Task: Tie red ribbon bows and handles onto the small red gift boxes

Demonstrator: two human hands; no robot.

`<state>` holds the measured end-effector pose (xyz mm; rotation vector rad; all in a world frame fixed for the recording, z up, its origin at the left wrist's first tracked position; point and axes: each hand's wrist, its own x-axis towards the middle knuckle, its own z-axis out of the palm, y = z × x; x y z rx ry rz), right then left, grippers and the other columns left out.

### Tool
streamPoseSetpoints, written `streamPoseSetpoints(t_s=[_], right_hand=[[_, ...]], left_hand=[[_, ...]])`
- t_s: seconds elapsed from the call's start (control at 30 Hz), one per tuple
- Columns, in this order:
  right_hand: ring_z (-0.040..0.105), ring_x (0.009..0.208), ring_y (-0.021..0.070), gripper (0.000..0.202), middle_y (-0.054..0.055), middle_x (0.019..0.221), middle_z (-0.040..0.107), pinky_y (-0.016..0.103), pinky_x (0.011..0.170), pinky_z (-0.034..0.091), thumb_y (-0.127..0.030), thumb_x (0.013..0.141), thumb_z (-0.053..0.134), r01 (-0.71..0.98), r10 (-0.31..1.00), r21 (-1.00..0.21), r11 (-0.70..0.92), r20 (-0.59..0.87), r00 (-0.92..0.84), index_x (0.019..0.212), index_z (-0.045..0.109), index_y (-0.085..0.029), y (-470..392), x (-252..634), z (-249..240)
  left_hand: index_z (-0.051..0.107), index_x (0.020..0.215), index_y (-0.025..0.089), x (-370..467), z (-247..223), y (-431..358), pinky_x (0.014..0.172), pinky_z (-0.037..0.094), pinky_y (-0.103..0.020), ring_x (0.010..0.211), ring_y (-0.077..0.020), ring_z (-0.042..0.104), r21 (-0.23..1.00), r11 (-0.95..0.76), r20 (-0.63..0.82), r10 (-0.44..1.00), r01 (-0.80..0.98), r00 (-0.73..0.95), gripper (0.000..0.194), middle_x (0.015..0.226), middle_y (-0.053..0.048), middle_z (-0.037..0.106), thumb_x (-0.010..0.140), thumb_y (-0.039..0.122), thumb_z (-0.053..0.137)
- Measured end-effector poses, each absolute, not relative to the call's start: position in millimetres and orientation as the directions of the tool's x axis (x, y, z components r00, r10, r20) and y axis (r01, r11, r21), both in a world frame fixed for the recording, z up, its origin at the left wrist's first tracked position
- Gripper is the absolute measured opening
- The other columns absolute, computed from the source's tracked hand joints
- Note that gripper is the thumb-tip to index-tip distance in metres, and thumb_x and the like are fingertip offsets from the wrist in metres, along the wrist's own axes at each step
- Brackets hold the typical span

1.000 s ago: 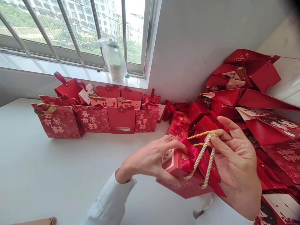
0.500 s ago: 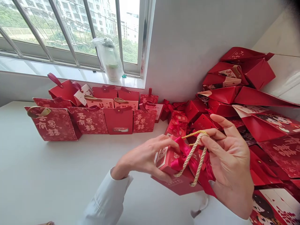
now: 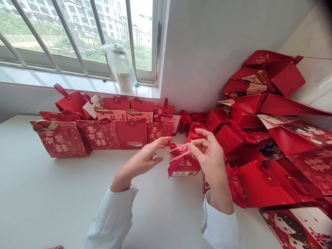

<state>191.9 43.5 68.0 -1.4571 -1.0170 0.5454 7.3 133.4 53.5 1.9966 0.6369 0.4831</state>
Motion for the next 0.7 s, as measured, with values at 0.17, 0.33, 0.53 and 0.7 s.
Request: streamPoseSetpoints(t_s=[0.17,0.33,0.53,0.7], right_hand=[[0.064,0.072,0.0154,0.045,-0.002,0.079,0.063,0.031,0.070,0.052,-0.032,0.074,0.067,0.270,0.803,-0.956,0.115,0.249,0.541,0.116,0.053,-0.023,54,193,56],[0.064,0.074,0.0163,0.044,0.001,0.082,0.065,0.031,0.070,0.052,-0.033,0.076,0.063,0.310,0.835,-0.947,0.083,0.236,0.497,0.117,0.051,-0.021,60,185,51],[0.066,0.074,0.0176,0.035,0.001,0.080,0.067,0.032,0.072,0.051,-0.034,0.079,0.058,0.455,0.926,-0.889,-0.056,0.125,0.357,0.112,0.056,-0.022,52,190,61],[0.064,0.072,0.0193,0.023,0.002,0.078,0.068,0.032,0.067,0.047,-0.033,0.081,0.055,0.596,0.937,-0.787,-0.160,0.069,0.342,0.101,0.063,-0.024,38,208,67]], left_hand=[[0.038,0.137,0.032,3,59,132,0.100,0.044,-0.039,0.131,-0.0262,0.042,0.881,-0.429,0.128,0.624,0.201,0.770,0.063,0.147,-0.005,0.040,0.080,0.039,0.065],[0.033,0.140,0.029,16,51,126,0.101,0.040,-0.045,0.127,-0.0296,0.042,0.832,-0.480,0.143,0.671,0.278,0.728,0.075,0.142,-0.009,0.043,0.075,0.040,0.070],[0.031,0.140,0.029,23,52,116,0.092,0.046,-0.038,0.115,-0.0263,0.050,0.804,-0.450,0.091,0.739,0.389,0.667,0.071,0.139,-0.010,0.041,0.077,0.037,0.064],[0.039,0.134,0.024,24,54,112,0.091,0.044,-0.038,0.115,-0.0262,0.050,0.682,-0.463,0.107,0.829,0.566,0.549,0.047,0.123,-0.010,0.051,0.087,0.025,0.046]])
